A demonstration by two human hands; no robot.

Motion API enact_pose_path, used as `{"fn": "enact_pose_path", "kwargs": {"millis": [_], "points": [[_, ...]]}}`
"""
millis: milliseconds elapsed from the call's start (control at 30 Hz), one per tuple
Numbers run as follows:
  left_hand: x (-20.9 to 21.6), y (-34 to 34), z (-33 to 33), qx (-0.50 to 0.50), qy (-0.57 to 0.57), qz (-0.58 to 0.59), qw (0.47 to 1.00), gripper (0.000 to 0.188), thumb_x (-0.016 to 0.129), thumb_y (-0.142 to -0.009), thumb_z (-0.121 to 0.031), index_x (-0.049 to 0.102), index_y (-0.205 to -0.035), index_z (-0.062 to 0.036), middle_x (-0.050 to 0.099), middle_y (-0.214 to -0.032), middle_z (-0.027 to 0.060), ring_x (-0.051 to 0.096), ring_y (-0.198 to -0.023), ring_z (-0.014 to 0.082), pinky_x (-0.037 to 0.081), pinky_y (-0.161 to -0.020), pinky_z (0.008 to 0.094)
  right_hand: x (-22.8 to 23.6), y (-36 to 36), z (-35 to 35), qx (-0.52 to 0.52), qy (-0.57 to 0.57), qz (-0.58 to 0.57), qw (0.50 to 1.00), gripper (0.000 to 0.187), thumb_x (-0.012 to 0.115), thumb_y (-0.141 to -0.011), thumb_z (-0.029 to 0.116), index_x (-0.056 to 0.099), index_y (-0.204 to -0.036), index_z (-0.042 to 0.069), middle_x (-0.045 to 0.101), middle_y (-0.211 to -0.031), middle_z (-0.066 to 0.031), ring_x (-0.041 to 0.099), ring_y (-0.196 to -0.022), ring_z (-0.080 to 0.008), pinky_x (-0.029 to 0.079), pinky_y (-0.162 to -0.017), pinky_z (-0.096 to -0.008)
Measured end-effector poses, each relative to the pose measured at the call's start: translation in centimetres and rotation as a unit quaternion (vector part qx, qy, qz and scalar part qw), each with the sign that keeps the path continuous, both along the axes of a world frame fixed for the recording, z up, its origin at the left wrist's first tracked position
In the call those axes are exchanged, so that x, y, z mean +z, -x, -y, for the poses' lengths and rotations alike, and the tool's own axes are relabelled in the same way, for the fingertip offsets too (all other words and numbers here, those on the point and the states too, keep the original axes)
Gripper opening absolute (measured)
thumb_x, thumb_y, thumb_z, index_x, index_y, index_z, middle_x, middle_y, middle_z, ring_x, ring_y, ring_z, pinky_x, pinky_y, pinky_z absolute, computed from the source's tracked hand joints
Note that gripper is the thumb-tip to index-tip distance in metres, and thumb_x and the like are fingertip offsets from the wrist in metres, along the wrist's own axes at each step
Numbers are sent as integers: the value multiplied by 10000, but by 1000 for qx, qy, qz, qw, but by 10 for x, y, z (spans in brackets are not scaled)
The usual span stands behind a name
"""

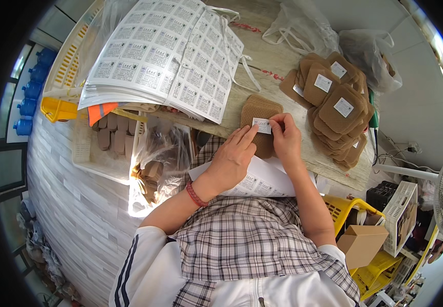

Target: The person repeatedly peels small white labels from a sheet and sticks them onto brown rectangular pads. They handle the pads one at a time, placing each labeled pad into a growing stack on the table.

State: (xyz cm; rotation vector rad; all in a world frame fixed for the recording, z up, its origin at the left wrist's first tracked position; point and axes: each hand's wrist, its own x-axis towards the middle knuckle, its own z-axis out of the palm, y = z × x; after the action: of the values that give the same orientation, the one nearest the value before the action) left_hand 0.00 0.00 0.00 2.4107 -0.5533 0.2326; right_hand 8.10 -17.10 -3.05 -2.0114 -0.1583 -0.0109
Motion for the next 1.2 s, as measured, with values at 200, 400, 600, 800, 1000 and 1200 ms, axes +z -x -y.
{"fn": "enact_pose_path", "kwargs": {"millis": [200,400,600,800,1000,1200], "points": [[0,1,3,3,-32,10,999,110,516,-813,38,584,-890,77,534,-1362,264,464,-1313,419,392,-1113,501,-6,2,0,19,101,122,987,127,667,-879,39,620,-997,50,624,-844,-98,632,-774,-285,511,-655,-387],[-1,0,6,12,-52,10,999,115,530,-820,25,604,-892,74,541,-1359,254,468,-1312,399,387,-1111,505,5,12,-13,-7,195,151,969,373,632,-880,45,579,-1246,99,582,-985,-102,633,-856,-316,538,-666,-419],[-3,2,5,29,-20,9,999,90,536,-821,17,601,-862,63,528,-1378,250,463,-1308,407,398,-1089,493,-5,11,-8,-34,219,180,958,338,616,-936,101,600,-1274,102,545,-1170,-131,642,-914,-314,544,-696,-429],[-3,11,-1,60,-53,-12,997,73,547,-811,-11,589,-837,43,506,-1405,237,503,-1194,367,442,-994,443,-6,12,-11,-56,238,200,949,249,629,-944,140,658,-1187,93,579,-1112,-97,654,-886,-292,555,-649,-423],[10,19,-12,59,-31,-23,998,54,544,-807,-11,577,-819,30,519,-1392,219,539,-1035,353,459,-893,448,-1,9,-12,-77,248,200,945,175,673,-906,153,701,-1077,131,601,-1033,-42,653,-871,-261,542,-647,-401],[-5,2,-14,28,-32,93,995,60,537,-801,-5,581,-821,30,597,-1262,197,550,-1027,350,471,-879,449,2,3,-12,-81,235,204,947,81,717,-846,137,695,-924,134,605,-937,-35,643,-846,-247,519,-648,-405]]}}
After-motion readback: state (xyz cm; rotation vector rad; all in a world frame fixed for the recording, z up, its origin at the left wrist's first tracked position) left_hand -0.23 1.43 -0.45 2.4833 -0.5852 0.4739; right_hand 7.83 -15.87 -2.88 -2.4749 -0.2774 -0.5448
